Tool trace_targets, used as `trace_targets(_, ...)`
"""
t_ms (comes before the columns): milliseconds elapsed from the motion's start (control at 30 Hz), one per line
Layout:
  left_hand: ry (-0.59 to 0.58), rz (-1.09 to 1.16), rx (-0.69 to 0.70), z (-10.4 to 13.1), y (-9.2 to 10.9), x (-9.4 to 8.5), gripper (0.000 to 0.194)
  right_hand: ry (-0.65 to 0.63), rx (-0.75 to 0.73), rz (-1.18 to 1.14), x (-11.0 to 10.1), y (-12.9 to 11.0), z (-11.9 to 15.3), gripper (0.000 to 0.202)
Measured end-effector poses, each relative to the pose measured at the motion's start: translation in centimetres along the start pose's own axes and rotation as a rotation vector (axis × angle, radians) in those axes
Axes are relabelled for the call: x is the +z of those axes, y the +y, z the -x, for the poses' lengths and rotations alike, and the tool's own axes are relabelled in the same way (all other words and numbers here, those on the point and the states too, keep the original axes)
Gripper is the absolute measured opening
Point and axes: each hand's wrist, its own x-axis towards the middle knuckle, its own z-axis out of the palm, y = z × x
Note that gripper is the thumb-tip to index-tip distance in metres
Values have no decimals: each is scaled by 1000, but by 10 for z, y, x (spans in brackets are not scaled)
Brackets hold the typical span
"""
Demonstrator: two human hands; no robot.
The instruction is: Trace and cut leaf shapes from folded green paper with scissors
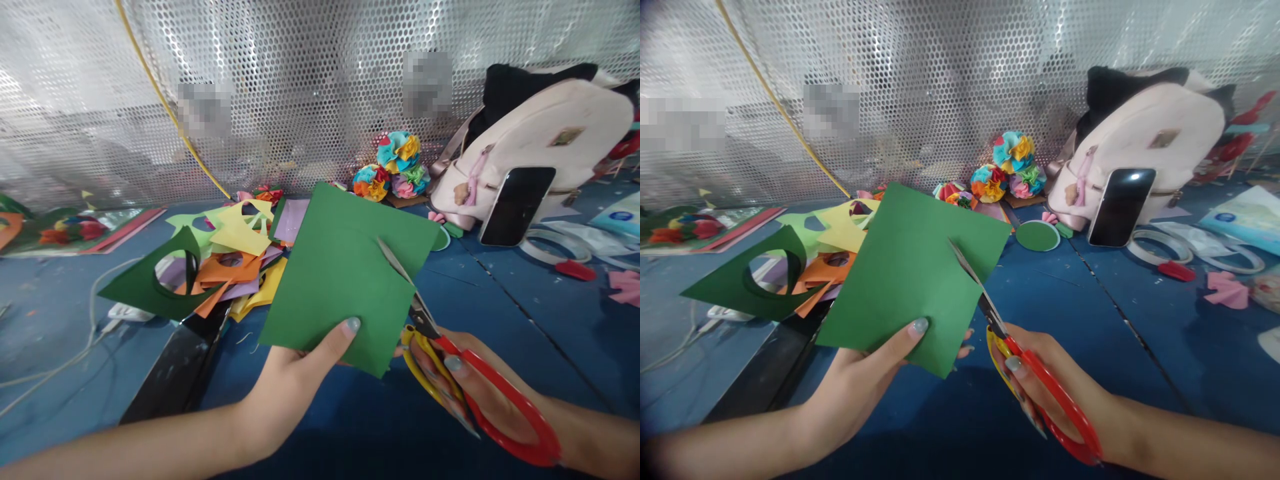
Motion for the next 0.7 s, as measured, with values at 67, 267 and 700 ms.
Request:
trace_targets(67, -9, 13, 16, -1, 2, 1, 57, -8, 49, 14, 2, -1, -1, 62)
trace_targets(267, -8, -10, 42, 2, -1, -1, 54, -35, 9, 28, 5, -4, -2, 55)
trace_targets(700, 12, -17, 23, 3, 0, 3, 60, -45, -58, 29, 3, 0, 0, 53)
